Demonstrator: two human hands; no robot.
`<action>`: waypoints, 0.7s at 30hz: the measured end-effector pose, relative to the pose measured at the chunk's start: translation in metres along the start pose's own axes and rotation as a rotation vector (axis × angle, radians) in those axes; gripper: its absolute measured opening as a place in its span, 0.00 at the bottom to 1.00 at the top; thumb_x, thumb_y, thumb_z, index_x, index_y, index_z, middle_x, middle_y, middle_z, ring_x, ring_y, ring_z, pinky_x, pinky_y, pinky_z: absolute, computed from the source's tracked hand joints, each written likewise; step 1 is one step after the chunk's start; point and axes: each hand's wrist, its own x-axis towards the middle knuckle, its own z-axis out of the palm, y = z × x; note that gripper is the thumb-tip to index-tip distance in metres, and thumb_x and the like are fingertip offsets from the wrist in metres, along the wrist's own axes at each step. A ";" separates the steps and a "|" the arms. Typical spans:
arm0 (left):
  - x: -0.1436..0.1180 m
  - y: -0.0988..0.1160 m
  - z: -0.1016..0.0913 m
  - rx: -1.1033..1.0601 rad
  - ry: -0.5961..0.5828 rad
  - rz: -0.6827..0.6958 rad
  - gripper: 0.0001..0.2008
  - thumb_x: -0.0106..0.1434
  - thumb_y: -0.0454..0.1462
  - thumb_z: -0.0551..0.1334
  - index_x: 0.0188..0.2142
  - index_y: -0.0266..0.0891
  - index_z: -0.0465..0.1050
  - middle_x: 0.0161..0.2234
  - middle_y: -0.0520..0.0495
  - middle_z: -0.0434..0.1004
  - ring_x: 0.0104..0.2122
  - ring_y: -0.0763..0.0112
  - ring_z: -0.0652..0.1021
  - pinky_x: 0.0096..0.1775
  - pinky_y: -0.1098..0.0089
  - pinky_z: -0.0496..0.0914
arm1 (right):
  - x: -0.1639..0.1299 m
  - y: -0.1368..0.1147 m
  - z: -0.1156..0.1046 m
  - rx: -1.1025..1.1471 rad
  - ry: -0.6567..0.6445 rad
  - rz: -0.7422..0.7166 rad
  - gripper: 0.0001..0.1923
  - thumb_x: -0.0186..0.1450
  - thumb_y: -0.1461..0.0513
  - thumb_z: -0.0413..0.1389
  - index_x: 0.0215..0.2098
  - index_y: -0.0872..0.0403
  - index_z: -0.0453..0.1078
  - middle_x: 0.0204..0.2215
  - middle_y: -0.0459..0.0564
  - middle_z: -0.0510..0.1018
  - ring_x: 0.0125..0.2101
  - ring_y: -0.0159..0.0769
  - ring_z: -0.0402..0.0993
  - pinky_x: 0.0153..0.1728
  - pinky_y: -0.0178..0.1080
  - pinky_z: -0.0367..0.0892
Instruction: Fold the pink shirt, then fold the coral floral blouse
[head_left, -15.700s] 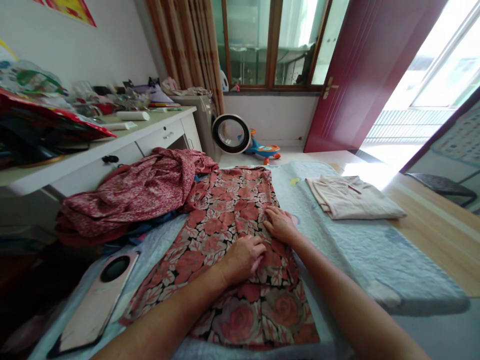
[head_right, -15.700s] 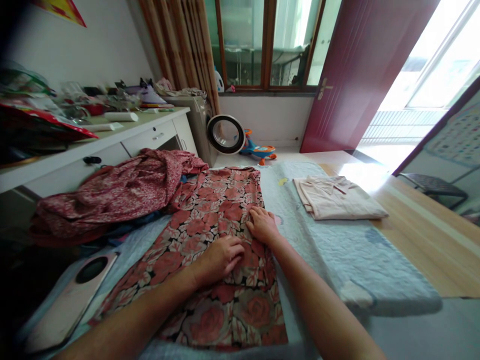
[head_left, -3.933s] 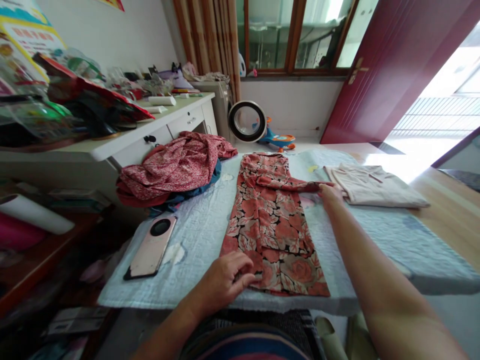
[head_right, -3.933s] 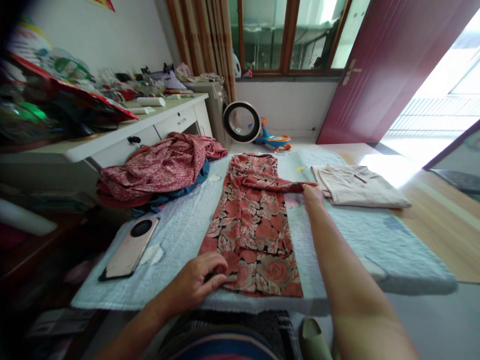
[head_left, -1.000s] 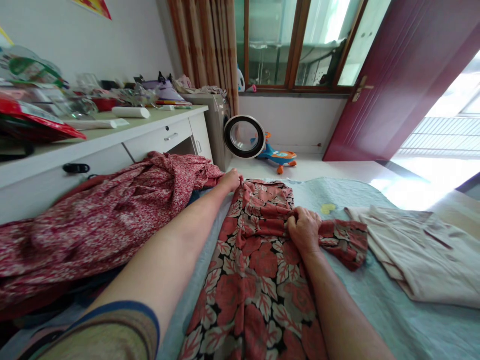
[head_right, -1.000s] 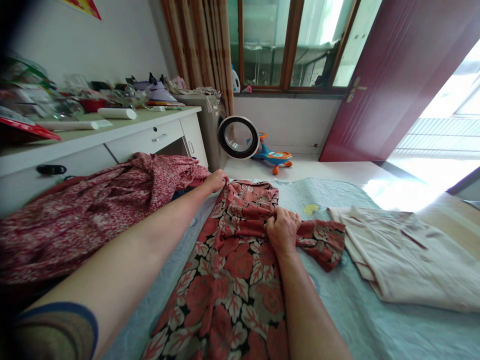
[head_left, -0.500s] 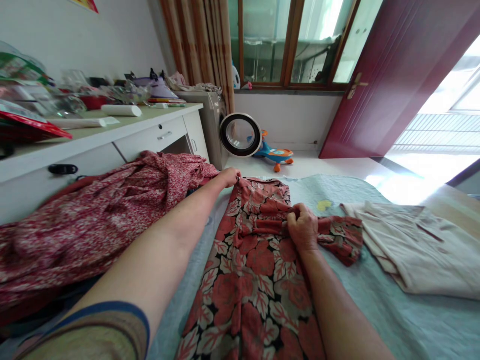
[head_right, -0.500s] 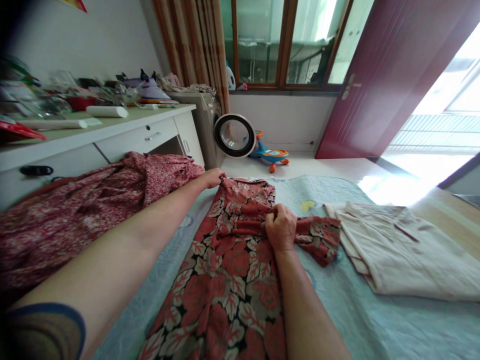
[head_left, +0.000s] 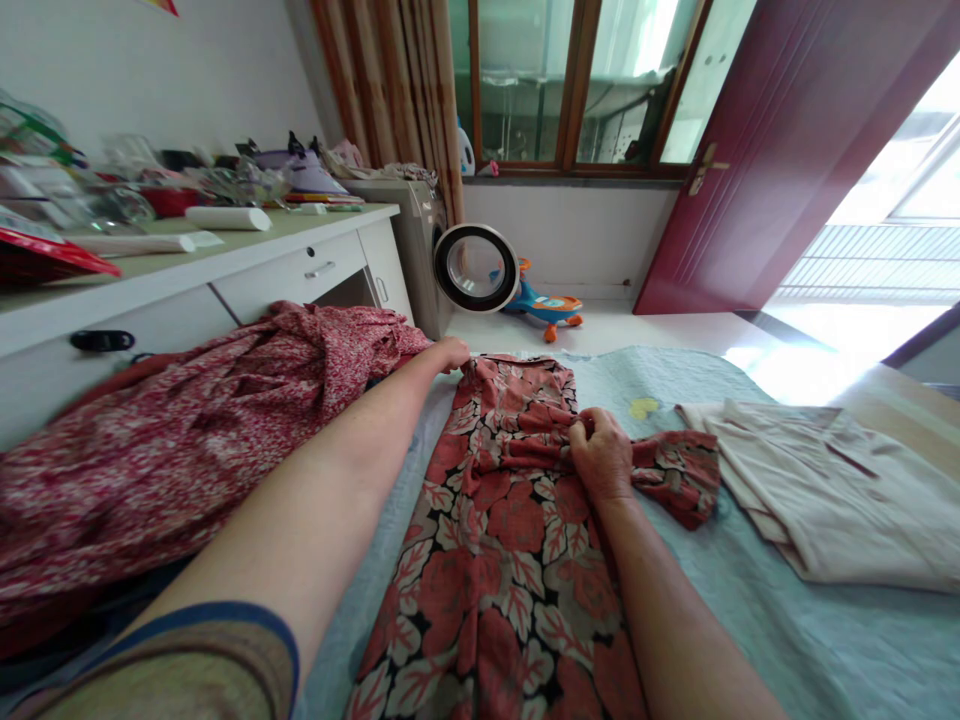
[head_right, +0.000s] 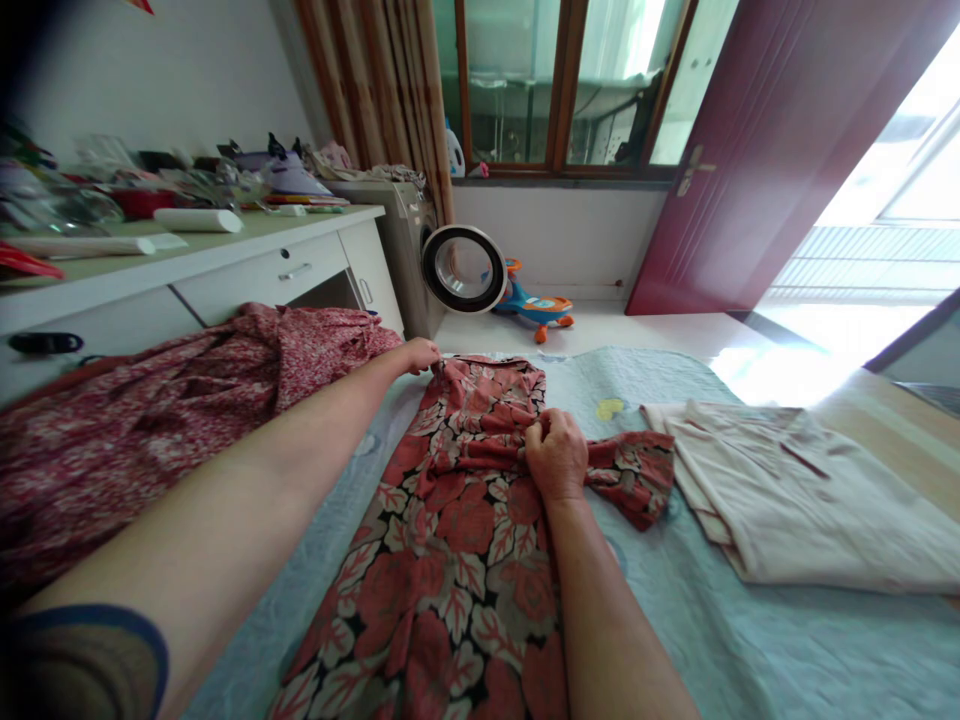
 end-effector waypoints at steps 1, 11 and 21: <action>0.001 0.001 0.000 0.020 -0.019 -0.008 0.19 0.68 0.43 0.61 0.55 0.37 0.69 0.53 0.42 0.72 0.48 0.60 0.76 0.48 0.55 0.74 | 0.000 0.000 0.000 -0.001 0.000 0.001 0.09 0.63 0.60 0.47 0.32 0.52 0.68 0.31 0.51 0.74 0.34 0.40 0.68 0.39 0.39 0.60; -0.009 0.013 0.004 0.294 -0.001 -0.127 0.20 0.55 0.38 0.68 0.48 0.38 0.74 0.45 0.36 0.80 0.48 0.50 0.78 0.46 0.63 0.70 | 0.001 0.002 0.003 0.013 0.001 -0.005 0.10 0.63 0.61 0.46 0.35 0.52 0.69 0.34 0.52 0.76 0.36 0.41 0.69 0.39 0.39 0.60; -0.019 -0.028 0.008 0.133 0.090 -0.232 0.27 0.59 0.36 0.62 0.57 0.28 0.64 0.51 0.28 0.75 0.48 0.54 0.78 0.44 0.67 0.69 | 0.000 0.005 0.007 0.013 -0.022 -0.009 0.11 0.64 0.60 0.47 0.38 0.53 0.70 0.34 0.53 0.77 0.35 0.41 0.71 0.39 0.39 0.61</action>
